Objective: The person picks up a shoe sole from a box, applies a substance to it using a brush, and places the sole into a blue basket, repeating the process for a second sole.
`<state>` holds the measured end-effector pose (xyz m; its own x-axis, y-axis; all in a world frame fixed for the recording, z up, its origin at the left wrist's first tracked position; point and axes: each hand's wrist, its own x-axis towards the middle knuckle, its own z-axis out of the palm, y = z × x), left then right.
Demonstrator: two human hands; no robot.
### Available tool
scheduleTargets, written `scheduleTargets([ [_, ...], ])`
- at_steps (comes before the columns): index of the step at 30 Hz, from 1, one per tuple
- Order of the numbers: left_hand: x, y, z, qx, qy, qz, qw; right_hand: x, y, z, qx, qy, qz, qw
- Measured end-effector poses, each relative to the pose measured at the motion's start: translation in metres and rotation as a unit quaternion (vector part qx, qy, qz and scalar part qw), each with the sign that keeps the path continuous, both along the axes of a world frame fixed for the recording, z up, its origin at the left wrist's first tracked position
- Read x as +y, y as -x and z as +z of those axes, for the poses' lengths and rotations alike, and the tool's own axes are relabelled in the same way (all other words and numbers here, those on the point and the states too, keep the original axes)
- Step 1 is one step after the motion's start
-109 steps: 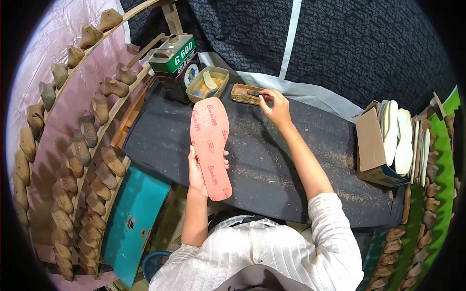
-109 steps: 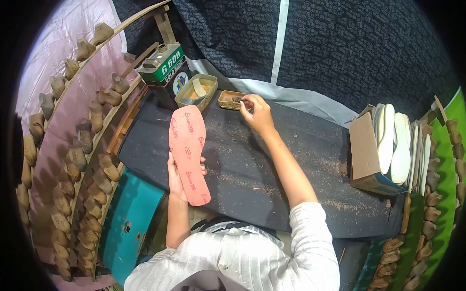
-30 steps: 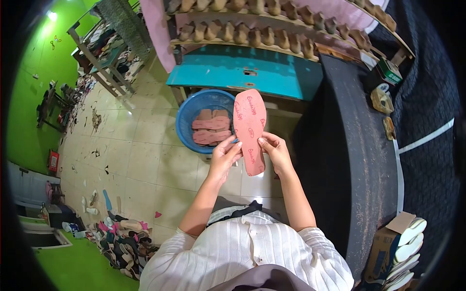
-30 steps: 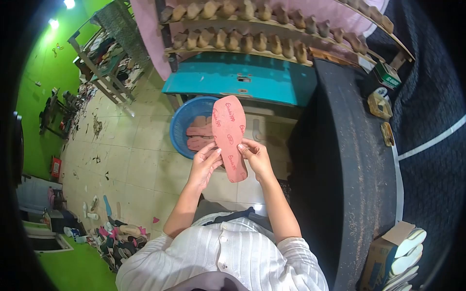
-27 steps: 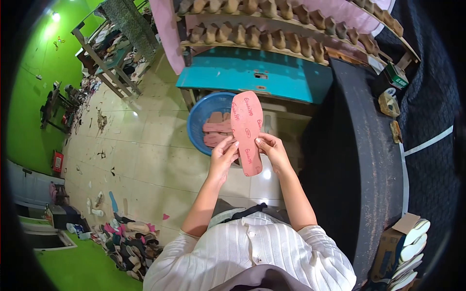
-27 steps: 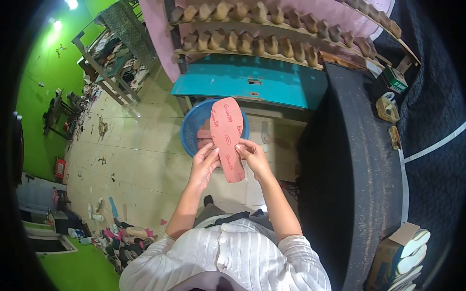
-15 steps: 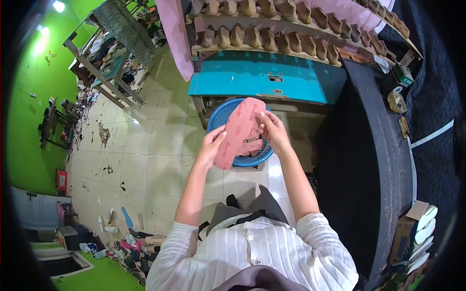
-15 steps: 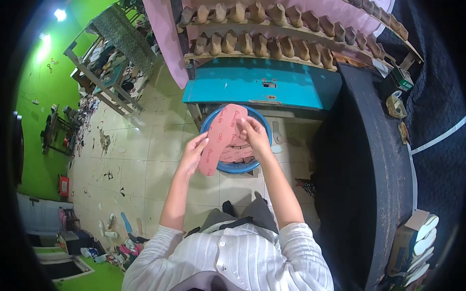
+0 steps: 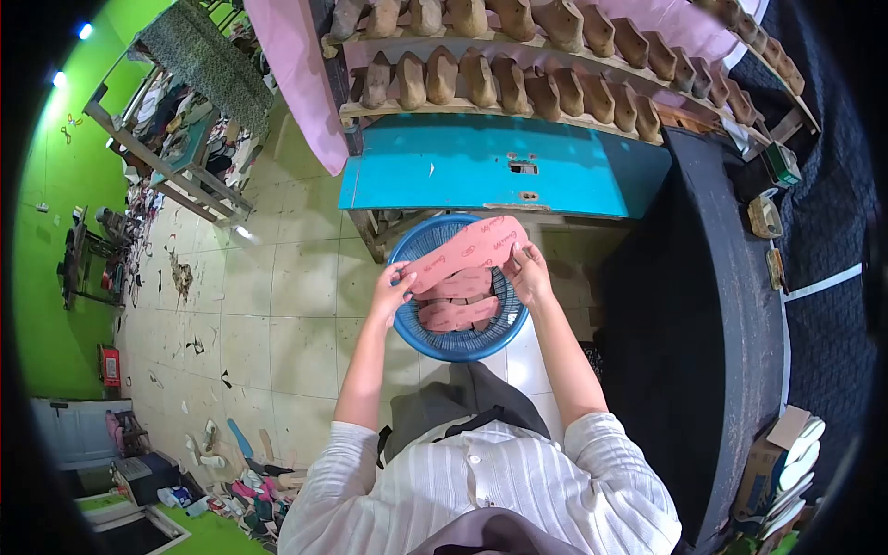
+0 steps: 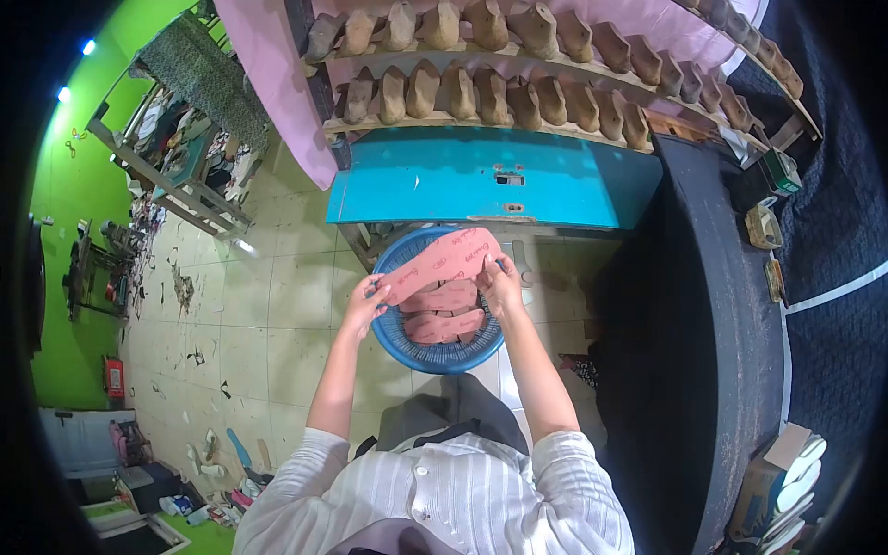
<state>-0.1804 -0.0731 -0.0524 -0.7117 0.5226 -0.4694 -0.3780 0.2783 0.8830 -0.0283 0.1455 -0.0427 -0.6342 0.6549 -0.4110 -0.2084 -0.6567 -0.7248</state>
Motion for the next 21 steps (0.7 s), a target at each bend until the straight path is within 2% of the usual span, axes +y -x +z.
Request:
scheduleTargets([
  [3, 0.012, 0.01, -0.025, -0.018, -0.022, 0.004, 1.0, 0.009, 0.006, -0.012, -0.007, 0.018, 0.003, 1.0],
  [5, 0.017, 0.014, -0.034, -0.021, -0.022, 0.006, 1.0, 0.012, 0.016, -0.024, 0.008, -0.025, 0.02, 0.999],
  [9, 0.036, 0.003, -0.042, -0.09, -0.046, -0.062, 0.993, 0.002, 0.041, -0.042, 0.025, -0.051, 0.094, 0.994],
  [11, 0.046, 0.004, -0.042, -0.16, -0.038, -0.13, 0.978, -0.007, 0.052, -0.037, -0.058, -0.053, 0.14, 0.987],
  [12, 0.051, 0.004, -0.043, -0.111, 0.009, -0.147, 0.983, -0.002, 0.059, -0.048, -0.092, -0.086, 0.181, 0.975],
  [13, 0.055, 0.01, -0.043, -0.114, 0.009, -0.144, 0.983, 0.005, 0.065, -0.06, -0.094, -0.085, 0.184, 0.975],
  [15, 0.062, 0.023, -0.052, -0.081, -0.018, -0.133, 0.988, 0.022, 0.074, -0.087, -0.151, -0.222, 0.354, 0.896],
  [16, 0.068, 0.031, -0.062, -0.121, -0.038, -0.074, 0.989, 0.029, 0.081, -0.094, -0.174, -0.371, 0.404, 0.818],
  [17, 0.073, 0.036, -0.073, -0.137, -0.089, -0.009, 0.986, 0.034, 0.085, -0.103, -0.176, -0.368, 0.404, 0.819],
  [19, 0.081, 0.045, -0.098, -0.16, -0.159, 0.068, 0.972, 0.043, 0.094, -0.118, -0.184, -0.536, 0.454, 0.688],
  [21, 0.084, 0.05, -0.126, -0.18, -0.156, 0.092, 0.967, 0.049, 0.101, -0.133, -0.207, -0.546, 0.436, 0.685],
])
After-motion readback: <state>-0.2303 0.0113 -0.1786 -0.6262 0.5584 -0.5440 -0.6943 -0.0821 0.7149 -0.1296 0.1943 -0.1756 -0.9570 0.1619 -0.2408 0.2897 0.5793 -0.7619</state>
